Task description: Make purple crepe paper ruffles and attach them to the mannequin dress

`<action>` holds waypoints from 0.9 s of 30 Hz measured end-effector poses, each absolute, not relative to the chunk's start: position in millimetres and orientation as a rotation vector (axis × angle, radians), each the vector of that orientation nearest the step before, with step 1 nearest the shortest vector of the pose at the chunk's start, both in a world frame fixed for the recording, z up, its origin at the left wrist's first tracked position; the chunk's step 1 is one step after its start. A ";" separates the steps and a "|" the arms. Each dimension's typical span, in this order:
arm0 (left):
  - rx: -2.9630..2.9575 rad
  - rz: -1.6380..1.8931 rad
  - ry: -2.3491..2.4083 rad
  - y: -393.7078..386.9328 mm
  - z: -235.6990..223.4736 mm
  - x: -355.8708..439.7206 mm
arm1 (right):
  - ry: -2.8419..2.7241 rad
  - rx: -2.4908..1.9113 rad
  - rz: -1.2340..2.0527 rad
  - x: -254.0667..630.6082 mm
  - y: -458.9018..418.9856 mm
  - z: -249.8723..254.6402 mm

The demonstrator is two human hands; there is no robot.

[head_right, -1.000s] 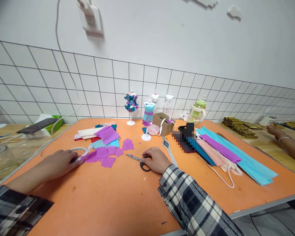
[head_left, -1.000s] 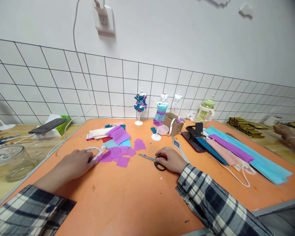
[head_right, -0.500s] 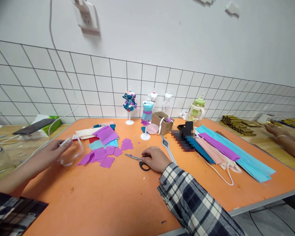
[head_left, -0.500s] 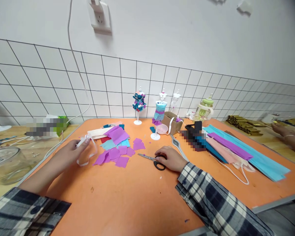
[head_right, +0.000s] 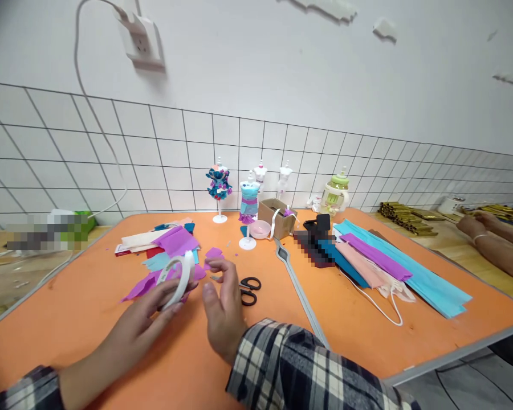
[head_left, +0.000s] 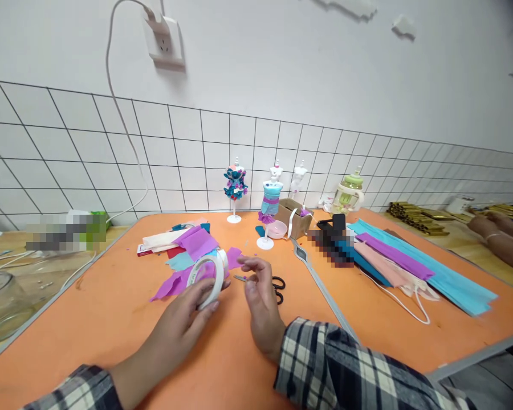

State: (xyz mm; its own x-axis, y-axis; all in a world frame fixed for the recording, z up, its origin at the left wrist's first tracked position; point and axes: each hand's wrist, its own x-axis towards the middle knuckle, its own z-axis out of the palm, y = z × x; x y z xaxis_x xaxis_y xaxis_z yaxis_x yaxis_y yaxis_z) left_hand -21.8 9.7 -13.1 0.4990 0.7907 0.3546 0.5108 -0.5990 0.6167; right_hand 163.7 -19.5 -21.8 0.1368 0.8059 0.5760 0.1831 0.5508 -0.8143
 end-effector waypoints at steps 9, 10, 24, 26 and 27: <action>3.091 0.923 0.920 16.3 -23.6 -32.2 | -1.176 -0.909 1.154 167.7 -13.5 -17.0; 3.066 0.934 0.967 16.0 -24.7 -33.2 | -1.157 -0.879 1.279 167.6 -13.4 -17.2; 1.630 0.765 0.959 10.7 -17.6 -20.7 | -1.653 -1.088 1.009 169.0 -18.8 -22.4; 1.704 0.759 1.043 12.4 -12.8 -21.4 | -1.678 -1.126 0.821 171.9 -20.4 -19.6; 1.766 0.744 1.076 12.2 -11.8 -21.7 | -1.678 -1.124 0.733 173.6 -21.4 -18.2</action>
